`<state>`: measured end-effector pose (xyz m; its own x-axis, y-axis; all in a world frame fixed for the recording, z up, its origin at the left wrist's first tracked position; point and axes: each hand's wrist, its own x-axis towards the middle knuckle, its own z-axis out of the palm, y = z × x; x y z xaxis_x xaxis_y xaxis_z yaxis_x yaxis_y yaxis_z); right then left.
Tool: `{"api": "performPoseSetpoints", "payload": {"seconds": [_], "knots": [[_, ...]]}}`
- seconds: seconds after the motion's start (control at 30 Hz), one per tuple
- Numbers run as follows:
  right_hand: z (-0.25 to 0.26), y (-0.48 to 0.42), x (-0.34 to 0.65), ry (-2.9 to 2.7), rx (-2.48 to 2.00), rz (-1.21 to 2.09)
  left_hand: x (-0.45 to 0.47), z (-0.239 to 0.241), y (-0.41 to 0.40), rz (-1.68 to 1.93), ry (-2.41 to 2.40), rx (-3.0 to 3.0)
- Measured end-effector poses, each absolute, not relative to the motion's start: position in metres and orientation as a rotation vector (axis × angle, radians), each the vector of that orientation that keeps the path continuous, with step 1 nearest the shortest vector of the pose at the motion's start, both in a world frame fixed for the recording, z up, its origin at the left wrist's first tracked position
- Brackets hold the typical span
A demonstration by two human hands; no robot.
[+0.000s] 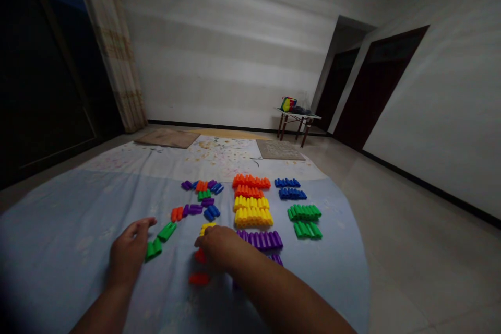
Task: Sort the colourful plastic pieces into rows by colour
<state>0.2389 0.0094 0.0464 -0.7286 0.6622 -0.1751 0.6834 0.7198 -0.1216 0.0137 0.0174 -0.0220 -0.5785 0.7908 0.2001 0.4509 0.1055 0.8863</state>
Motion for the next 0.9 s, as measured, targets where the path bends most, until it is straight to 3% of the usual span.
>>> {"api": "performPoseSetpoints", "payload": {"seconds": [0.5,0.73,0.9], "knots": [[0.045,0.016,0.239,2.785,1.087,-0.36,0.011,-0.024,0.02,1.421,2.082,1.217],[0.07,0.072,0.302,2.808,1.878,-0.389,0.013,-0.021,0.019,1.384,2.085,1.18],[0.06,0.127,0.346,2.555,2.135,-0.284,0.014,-0.02,0.021,1.404,2.077,1.186]]}}
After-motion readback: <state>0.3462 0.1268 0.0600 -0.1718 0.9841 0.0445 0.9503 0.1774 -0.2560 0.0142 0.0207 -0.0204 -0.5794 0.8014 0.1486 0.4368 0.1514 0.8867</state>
